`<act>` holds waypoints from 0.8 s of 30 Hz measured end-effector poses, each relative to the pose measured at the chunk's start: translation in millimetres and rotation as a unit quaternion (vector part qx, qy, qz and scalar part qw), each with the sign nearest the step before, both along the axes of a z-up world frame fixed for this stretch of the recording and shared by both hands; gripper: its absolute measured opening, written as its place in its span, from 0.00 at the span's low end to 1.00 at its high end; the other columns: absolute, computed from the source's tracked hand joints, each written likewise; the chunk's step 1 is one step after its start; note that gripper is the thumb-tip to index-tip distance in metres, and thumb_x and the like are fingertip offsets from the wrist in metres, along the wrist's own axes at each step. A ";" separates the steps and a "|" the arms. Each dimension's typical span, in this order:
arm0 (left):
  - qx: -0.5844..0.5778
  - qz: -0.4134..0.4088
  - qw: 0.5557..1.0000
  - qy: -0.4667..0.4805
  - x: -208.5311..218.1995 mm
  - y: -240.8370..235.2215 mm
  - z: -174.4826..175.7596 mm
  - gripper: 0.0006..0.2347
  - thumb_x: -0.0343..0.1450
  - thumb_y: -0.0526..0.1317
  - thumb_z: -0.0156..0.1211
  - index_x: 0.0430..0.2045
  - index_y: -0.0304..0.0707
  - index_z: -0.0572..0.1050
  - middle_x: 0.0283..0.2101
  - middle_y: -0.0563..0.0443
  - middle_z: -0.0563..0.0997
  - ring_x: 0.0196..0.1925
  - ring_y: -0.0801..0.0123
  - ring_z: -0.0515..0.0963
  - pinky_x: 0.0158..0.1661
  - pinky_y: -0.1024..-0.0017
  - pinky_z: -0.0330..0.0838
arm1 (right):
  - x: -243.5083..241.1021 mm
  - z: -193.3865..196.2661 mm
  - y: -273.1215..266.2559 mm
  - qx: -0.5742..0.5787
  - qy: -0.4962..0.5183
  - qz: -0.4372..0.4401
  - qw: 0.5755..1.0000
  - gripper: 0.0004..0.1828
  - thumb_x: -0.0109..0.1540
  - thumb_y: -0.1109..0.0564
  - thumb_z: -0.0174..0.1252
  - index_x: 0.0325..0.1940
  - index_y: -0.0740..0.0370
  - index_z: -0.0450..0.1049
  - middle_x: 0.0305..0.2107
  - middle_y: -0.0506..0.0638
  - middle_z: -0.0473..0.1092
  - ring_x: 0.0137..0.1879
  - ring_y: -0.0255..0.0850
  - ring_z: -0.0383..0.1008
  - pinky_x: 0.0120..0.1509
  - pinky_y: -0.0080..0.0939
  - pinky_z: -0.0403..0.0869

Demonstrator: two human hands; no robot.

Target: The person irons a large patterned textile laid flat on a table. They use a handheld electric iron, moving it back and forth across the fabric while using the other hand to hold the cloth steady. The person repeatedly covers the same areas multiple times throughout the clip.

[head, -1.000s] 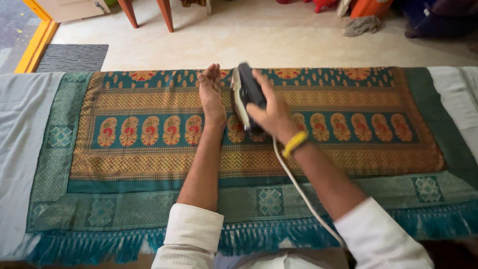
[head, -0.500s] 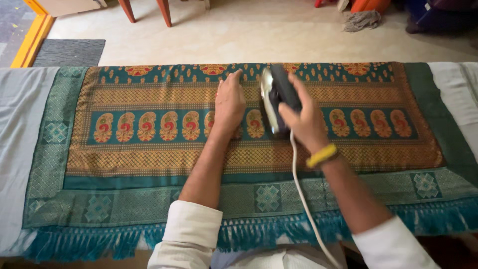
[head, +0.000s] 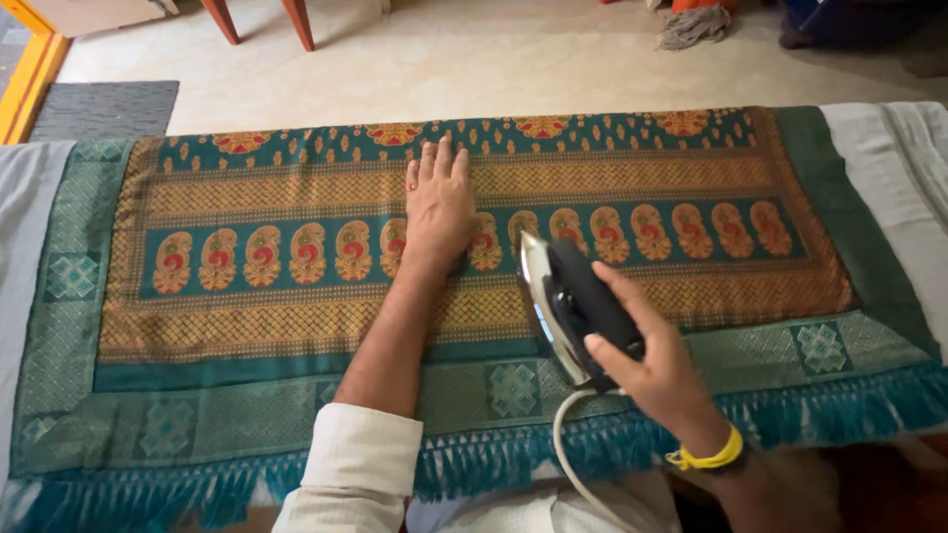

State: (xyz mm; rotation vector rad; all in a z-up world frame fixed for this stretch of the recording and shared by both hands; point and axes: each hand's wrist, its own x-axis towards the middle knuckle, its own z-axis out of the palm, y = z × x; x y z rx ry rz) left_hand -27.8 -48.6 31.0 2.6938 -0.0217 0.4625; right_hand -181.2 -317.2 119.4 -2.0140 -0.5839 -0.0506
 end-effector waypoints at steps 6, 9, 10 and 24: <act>0.030 -0.099 0.994 0.036 -5.4 -28.9 7.7 0.19 0.77 0.44 0.47 0.64 0.43 0.65 0.74 0.41 0.56 0.76 0.49 0.48 0.71 0.46 0.37 | 88.0 -21.3 -15.2 0.032 0.027 -0.097 0.994 0.41 0.58 0.59 0.59 0.77 0.61 0.59 0.63 0.61 0.68 0.62 0.47 0.74 0.64 0.44 0.75; 0.050 -0.106 0.991 0.060 -11.5 -25.8 6.0 0.21 0.77 0.46 0.47 0.66 0.46 0.65 0.75 0.45 0.58 0.78 0.52 0.49 0.73 0.50 0.39 | 162.9 -25.3 -17.9 0.019 -0.016 -0.114 0.993 0.40 0.61 0.59 0.59 0.78 0.62 0.59 0.62 0.61 0.69 0.62 0.46 0.75 0.66 0.44 0.75; 0.046 -0.107 0.992 0.048 -10.0 -24.6 5.7 0.21 0.77 0.47 0.46 0.66 0.46 0.65 0.74 0.45 0.58 0.78 0.53 0.50 0.73 0.50 0.39 | 182.3 -25.3 -15.3 0.026 -0.043 -0.100 0.994 0.39 0.62 0.59 0.60 0.78 0.64 0.60 0.63 0.62 0.70 0.63 0.47 0.74 0.68 0.45 0.73; 0.038 -0.105 0.993 0.032 -18.4 -34.1 7.6 0.26 0.73 0.52 0.55 0.64 0.42 0.65 0.72 0.36 0.56 0.75 0.41 0.49 0.68 0.42 0.39 | -7.4 -1.4 -72.6 -0.003 0.066 -0.080 0.995 0.39 0.59 0.60 0.60 0.75 0.62 0.59 0.60 0.57 0.69 0.62 0.41 0.71 0.64 0.39 0.69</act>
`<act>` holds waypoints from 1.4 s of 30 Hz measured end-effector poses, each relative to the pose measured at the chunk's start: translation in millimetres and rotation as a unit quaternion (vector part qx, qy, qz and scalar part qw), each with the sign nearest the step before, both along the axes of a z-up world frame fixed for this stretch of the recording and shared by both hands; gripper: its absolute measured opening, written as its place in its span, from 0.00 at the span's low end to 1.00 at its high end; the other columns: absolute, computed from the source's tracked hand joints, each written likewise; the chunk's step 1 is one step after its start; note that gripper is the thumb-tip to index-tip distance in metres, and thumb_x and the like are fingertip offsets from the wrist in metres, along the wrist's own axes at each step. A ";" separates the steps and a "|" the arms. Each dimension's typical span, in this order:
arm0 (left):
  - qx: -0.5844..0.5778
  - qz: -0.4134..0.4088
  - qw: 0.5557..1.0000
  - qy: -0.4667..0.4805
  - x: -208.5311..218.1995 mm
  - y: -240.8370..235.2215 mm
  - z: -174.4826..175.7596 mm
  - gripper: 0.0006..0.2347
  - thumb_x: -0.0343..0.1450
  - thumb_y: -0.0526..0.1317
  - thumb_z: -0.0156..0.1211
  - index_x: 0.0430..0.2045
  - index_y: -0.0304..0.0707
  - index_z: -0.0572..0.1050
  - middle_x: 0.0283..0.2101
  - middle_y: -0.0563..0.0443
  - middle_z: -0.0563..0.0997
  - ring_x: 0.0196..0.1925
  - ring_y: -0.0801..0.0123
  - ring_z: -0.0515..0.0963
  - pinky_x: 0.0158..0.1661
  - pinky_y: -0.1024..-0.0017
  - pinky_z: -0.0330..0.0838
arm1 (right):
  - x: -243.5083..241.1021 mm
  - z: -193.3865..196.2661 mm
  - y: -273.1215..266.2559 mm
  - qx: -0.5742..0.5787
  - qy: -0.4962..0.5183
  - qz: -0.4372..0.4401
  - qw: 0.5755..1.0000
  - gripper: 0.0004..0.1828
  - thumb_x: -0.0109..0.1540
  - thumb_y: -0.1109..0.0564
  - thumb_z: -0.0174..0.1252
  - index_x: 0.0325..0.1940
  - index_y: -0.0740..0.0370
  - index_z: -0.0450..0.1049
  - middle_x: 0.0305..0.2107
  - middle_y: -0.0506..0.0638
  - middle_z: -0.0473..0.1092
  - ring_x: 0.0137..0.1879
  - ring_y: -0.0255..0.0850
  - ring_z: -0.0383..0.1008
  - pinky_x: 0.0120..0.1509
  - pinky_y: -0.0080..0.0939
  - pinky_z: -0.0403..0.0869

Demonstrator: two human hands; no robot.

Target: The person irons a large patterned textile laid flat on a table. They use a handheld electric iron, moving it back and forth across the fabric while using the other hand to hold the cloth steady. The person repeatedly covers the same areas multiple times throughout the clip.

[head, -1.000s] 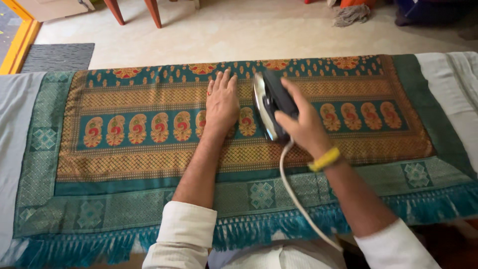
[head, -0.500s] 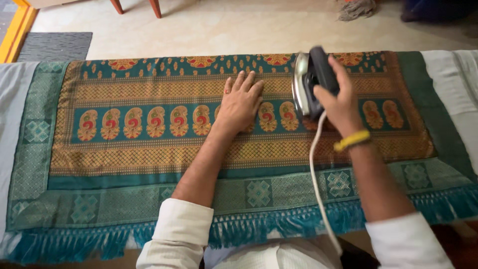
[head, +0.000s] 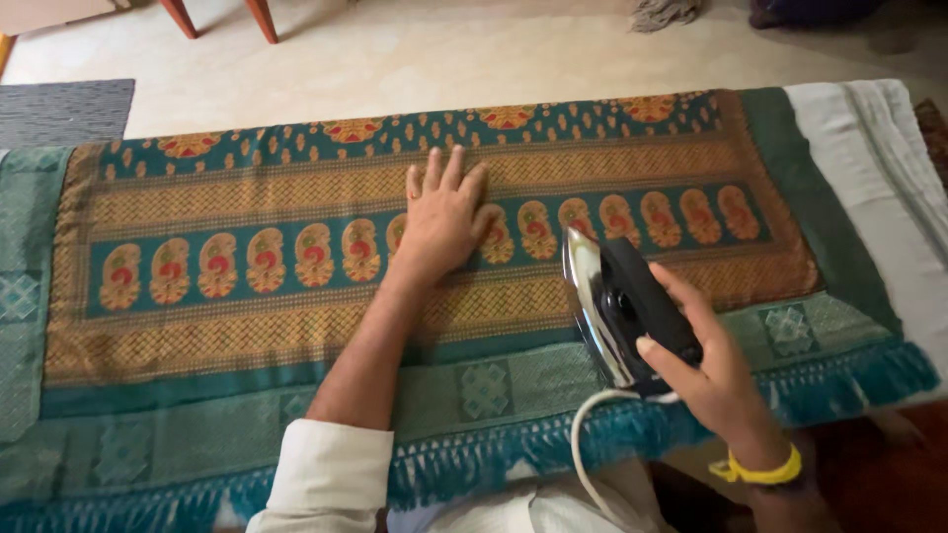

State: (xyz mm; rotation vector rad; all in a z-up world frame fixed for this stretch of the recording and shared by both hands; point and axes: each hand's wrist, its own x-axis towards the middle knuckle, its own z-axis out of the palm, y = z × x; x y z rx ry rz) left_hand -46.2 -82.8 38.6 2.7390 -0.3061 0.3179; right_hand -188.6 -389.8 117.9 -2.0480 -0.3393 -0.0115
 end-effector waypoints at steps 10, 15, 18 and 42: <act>-0.012 -0.078 0.997 -0.010 -7.6 -27.5 0.8 0.27 0.74 0.56 0.52 0.67 0.46 0.65 0.75 0.43 0.57 0.78 0.49 0.50 0.72 0.48 0.39 | 165.0 -18.5 4.1 0.007 -0.030 -0.093 0.995 0.41 0.58 0.58 0.59 0.77 0.59 0.59 0.57 0.56 0.69 0.56 0.44 0.76 0.56 0.41 0.78; -0.003 -0.079 0.997 -0.022 -7.2 -22.3 -1.4 0.27 0.75 0.56 0.50 0.68 0.45 0.64 0.75 0.43 0.58 0.78 0.49 0.51 0.73 0.49 0.40 | 206.1 -21.9 6.0 0.014 -0.114 -0.045 0.992 0.39 0.63 0.60 0.61 0.79 0.61 0.60 0.64 0.62 0.69 0.63 0.48 0.75 0.64 0.46 0.76; 0.010 -0.082 0.996 -0.028 -3.6 -23.6 -4.3 0.27 0.75 0.57 0.50 0.68 0.44 0.64 0.74 0.41 0.58 0.77 0.48 0.50 0.71 0.47 0.38 | 166.7 -11.0 2.9 0.004 -0.007 -0.081 0.997 0.42 0.59 0.57 0.60 0.77 0.57 0.58 0.61 0.57 0.68 0.60 0.44 0.76 0.61 0.43 0.76; 0.024 -0.131 0.991 -0.017 -23.0 -49.3 3.6 0.30 0.73 0.61 0.50 0.69 0.49 0.62 0.75 0.41 0.56 0.78 0.47 0.49 0.72 0.47 0.40 | 200.9 -24.9 -65.5 0.054 -0.075 -0.092 0.991 0.38 0.62 0.61 0.62 0.78 0.63 0.62 0.54 0.55 0.73 0.46 0.35 0.75 0.51 0.35 0.75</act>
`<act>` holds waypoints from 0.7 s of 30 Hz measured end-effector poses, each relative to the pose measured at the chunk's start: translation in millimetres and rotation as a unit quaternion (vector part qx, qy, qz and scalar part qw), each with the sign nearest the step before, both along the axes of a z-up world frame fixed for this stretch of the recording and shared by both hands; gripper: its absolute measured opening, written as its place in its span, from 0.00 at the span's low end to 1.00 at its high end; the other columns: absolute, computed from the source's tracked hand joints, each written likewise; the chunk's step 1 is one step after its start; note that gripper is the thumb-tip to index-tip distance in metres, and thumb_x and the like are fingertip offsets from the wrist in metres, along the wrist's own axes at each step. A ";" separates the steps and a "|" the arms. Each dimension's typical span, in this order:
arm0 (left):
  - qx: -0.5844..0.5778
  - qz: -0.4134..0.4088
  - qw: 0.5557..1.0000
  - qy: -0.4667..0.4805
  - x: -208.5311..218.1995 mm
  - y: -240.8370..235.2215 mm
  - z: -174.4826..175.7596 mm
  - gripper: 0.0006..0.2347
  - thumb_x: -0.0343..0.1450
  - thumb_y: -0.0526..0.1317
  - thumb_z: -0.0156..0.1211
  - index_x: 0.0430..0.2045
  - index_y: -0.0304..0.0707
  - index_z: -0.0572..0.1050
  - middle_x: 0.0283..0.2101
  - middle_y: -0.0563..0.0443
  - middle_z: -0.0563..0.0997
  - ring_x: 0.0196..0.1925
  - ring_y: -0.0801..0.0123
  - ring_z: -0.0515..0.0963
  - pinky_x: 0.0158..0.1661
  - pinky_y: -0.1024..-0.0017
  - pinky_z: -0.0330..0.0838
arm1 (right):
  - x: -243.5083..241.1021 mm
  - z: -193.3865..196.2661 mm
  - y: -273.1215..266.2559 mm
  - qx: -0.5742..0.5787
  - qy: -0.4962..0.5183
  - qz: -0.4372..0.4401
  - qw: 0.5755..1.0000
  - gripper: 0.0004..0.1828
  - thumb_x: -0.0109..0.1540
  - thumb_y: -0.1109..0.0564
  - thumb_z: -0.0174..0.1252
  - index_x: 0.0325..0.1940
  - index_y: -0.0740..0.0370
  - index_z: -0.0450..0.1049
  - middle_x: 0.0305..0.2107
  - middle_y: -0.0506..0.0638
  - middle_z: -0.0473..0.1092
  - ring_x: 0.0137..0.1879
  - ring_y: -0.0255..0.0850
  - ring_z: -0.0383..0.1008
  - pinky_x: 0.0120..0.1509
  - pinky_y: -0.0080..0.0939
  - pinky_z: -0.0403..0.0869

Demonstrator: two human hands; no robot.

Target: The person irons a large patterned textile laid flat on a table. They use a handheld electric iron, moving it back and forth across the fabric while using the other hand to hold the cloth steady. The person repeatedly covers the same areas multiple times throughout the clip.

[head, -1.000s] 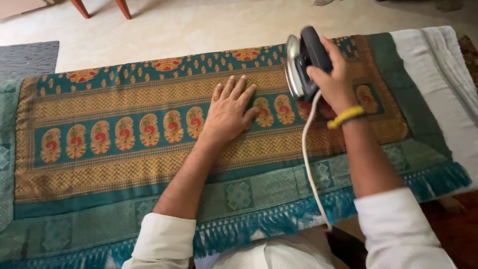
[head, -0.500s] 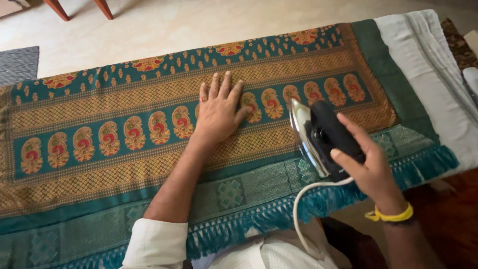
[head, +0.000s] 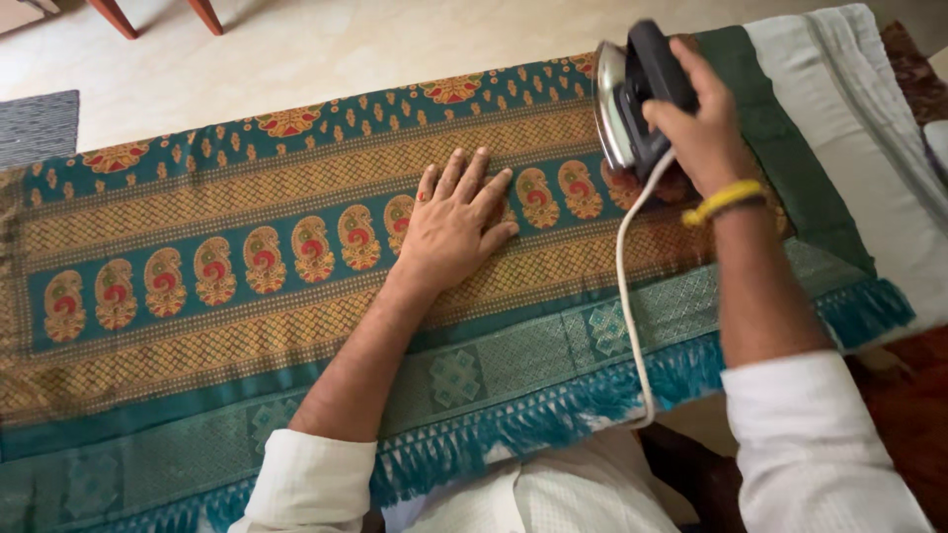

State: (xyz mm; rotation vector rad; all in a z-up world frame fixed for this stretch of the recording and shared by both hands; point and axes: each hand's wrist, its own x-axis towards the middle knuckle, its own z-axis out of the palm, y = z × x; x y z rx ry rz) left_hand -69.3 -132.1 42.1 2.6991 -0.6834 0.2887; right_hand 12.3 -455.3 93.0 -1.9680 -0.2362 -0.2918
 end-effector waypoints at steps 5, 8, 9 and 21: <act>-0.003 -0.002 1.000 -0.016 1.5 -0.3 -7.3 0.29 0.73 0.60 0.51 0.69 0.50 0.62 0.75 0.39 0.56 0.77 0.46 0.49 0.71 0.46 0.39 | -120.8 15.1 -17.6 -0.137 -0.028 0.024 0.990 0.39 0.62 0.63 0.63 0.78 0.66 0.64 0.66 0.57 0.70 0.68 0.42 0.71 0.72 0.39 0.68; 0.004 0.003 1.000 -0.013 2.5 -0.6 -5.5 0.30 0.73 0.60 0.51 0.69 0.49 0.62 0.75 0.39 0.56 0.77 0.46 0.49 0.71 0.46 0.39 | -169.1 21.6 -23.7 -0.043 0.056 0.016 0.997 0.39 0.59 0.61 0.62 0.76 0.64 0.64 0.64 0.54 0.69 0.67 0.39 0.70 0.70 0.37 0.67; 0.010 0.002 1.000 -0.005 0.8 -1.4 -5.5 0.30 0.73 0.60 0.52 0.69 0.49 0.62 0.75 0.39 0.56 0.77 0.45 0.49 0.72 0.46 0.39 | -174.6 21.3 -27.2 -0.035 0.074 0.000 0.997 0.39 0.59 0.61 0.62 0.75 0.64 0.65 0.62 0.54 0.70 0.64 0.38 0.71 0.68 0.36 0.68; 0.014 0.000 1.000 0.004 -2.3 -1.8 3.8 0.30 0.73 0.60 0.50 0.70 0.49 0.62 0.75 0.39 0.55 0.78 0.46 0.49 0.71 0.45 0.38 | 9.2 -3.9 -52.3 0.004 -0.031 -0.047 0.998 0.37 0.63 0.61 0.63 0.78 0.64 0.63 0.55 0.52 0.74 0.45 0.35 0.76 0.50 0.36 0.77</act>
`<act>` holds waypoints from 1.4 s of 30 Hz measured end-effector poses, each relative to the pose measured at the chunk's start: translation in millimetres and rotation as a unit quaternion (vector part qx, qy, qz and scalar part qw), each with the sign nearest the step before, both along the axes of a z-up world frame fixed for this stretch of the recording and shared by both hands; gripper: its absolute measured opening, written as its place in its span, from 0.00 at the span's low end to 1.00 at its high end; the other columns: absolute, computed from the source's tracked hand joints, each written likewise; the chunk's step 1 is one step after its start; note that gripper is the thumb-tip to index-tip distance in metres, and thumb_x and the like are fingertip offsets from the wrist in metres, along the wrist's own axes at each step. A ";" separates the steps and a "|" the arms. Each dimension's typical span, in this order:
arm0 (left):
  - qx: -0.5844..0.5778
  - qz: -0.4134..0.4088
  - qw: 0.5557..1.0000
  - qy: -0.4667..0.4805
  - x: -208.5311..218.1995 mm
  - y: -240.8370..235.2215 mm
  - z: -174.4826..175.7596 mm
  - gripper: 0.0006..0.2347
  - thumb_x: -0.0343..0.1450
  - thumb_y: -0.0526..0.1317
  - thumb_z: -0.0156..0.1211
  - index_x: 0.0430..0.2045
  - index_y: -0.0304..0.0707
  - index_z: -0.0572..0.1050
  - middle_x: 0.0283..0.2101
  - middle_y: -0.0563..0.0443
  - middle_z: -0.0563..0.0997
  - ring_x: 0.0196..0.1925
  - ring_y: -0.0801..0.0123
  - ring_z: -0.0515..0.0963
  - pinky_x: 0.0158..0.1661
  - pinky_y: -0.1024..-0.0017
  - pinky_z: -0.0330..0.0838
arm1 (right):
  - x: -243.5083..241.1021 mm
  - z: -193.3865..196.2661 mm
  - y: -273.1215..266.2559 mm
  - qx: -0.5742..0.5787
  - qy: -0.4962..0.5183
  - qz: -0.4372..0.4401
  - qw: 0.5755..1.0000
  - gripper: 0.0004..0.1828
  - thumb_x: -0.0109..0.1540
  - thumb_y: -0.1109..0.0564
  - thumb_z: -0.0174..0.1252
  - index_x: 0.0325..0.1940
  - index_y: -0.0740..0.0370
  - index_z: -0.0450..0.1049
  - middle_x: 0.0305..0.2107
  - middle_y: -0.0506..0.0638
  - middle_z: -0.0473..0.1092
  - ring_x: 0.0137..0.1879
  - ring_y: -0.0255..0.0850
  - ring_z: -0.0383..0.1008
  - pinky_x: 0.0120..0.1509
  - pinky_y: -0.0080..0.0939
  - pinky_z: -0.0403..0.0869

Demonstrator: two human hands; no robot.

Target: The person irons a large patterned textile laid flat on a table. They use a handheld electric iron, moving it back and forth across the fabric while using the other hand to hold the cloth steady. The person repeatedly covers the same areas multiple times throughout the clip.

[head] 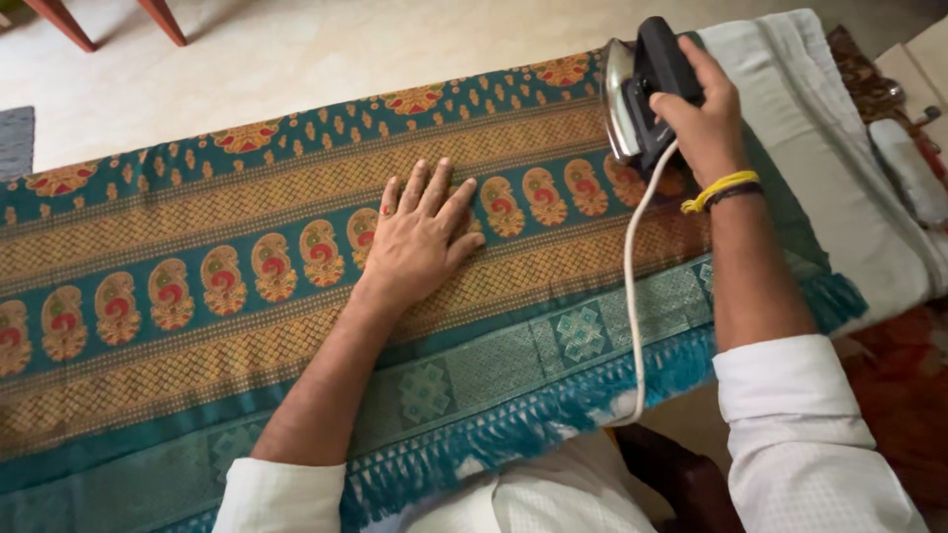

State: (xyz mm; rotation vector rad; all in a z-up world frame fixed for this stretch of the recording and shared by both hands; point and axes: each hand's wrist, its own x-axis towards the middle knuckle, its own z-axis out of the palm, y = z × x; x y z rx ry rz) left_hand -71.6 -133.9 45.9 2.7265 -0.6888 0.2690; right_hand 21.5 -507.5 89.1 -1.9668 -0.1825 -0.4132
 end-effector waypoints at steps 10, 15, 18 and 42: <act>0.011 0.001 1.000 0.017 0.7 -1.9 1.1 0.36 0.70 0.67 0.49 0.70 0.48 0.59 0.76 0.36 0.51 0.78 0.43 0.45 0.71 0.44 0.35 | -145.4 22.7 -27.3 -0.081 0.061 -0.008 0.995 0.38 0.61 0.63 0.62 0.77 0.66 0.67 0.55 0.53 0.73 0.54 0.33 0.73 0.60 0.33 0.72; 0.012 -0.020 1.000 -0.007 -3.4 -18.4 5.0 0.36 0.70 0.68 0.48 0.70 0.50 0.58 0.73 0.31 0.49 0.74 0.37 0.42 0.67 0.39 0.32 | -132.8 19.0 -34.4 -0.027 0.098 -0.040 0.994 0.36 0.62 0.64 0.61 0.76 0.65 0.66 0.50 0.50 0.73 0.45 0.31 0.73 0.51 0.32 0.73; 0.034 -0.023 0.999 0.005 -9.8 -26.4 6.3 0.36 0.70 0.67 0.49 0.70 0.50 0.58 0.75 0.34 0.51 0.77 0.40 0.43 0.69 0.39 0.34 | -72.1 10.7 -40.9 -0.005 0.053 -0.025 0.998 0.35 0.62 0.63 0.61 0.76 0.66 0.66 0.53 0.51 0.73 0.46 0.31 0.73 0.52 0.32 0.74; 0.009 -0.026 1.000 0.013 -7.7 -24.8 8.1 0.34 0.70 0.64 0.52 0.70 0.53 0.59 0.76 0.37 0.52 0.77 0.42 0.45 0.70 0.42 0.35 | 23.7 -16.4 -104.1 0.028 0.003 -0.049 0.998 0.36 0.63 0.65 0.64 0.76 0.69 0.67 0.50 0.53 0.75 0.43 0.33 0.76 0.46 0.34 0.76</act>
